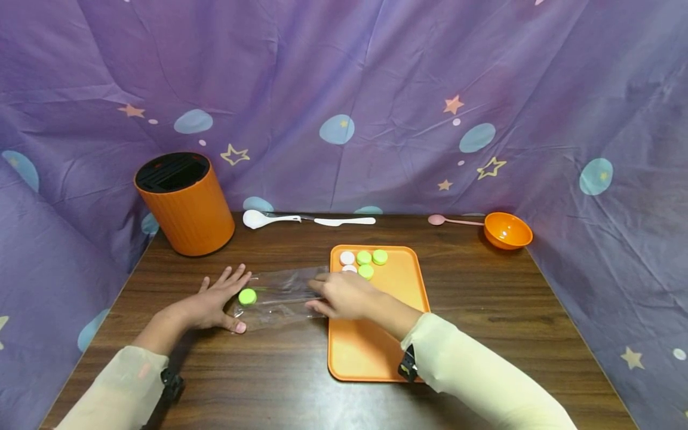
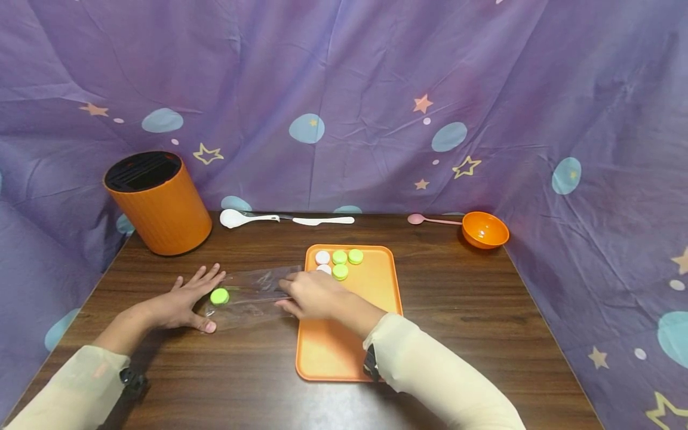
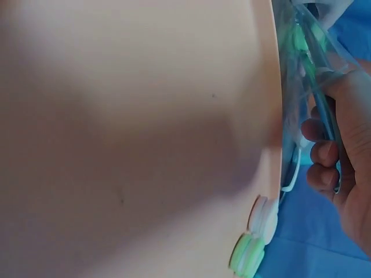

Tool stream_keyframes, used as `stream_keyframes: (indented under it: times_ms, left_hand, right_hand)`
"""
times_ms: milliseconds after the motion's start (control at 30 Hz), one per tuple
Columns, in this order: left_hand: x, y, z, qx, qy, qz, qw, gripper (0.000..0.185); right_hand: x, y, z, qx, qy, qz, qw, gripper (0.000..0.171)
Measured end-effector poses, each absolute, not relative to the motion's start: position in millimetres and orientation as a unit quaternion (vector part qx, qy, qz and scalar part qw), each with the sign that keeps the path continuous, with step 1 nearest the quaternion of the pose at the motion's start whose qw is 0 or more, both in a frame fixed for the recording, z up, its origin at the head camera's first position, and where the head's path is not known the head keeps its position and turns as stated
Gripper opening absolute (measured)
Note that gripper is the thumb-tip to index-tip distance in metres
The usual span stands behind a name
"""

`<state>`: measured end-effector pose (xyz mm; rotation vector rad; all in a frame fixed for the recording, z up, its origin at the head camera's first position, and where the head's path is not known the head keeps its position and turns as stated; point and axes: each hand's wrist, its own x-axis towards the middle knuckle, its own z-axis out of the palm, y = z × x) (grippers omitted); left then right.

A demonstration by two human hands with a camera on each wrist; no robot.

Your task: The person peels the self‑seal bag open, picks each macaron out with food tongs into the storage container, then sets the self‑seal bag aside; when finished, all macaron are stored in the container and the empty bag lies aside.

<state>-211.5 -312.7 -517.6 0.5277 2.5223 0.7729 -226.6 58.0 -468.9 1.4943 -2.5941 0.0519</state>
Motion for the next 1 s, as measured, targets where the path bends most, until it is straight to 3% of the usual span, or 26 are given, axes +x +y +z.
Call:
stream_keyframes:
  times_ms: [633,1000]
  left_hand:
    - [-199.7,-298.6,-489.0,0.179,0.905,0.295,0.247,0.136]
    - [-212.9,-313.3,-521.5,0.195,0.914,0.281,0.219,0.140]
  right_hand:
    - [-224.0,56.0,-473.7,0.508,-0.856,0.015,0.093,0.036]
    - [-226.8,64.9,-468.6,0.512,-0.851,0.025,0.116,0.029]
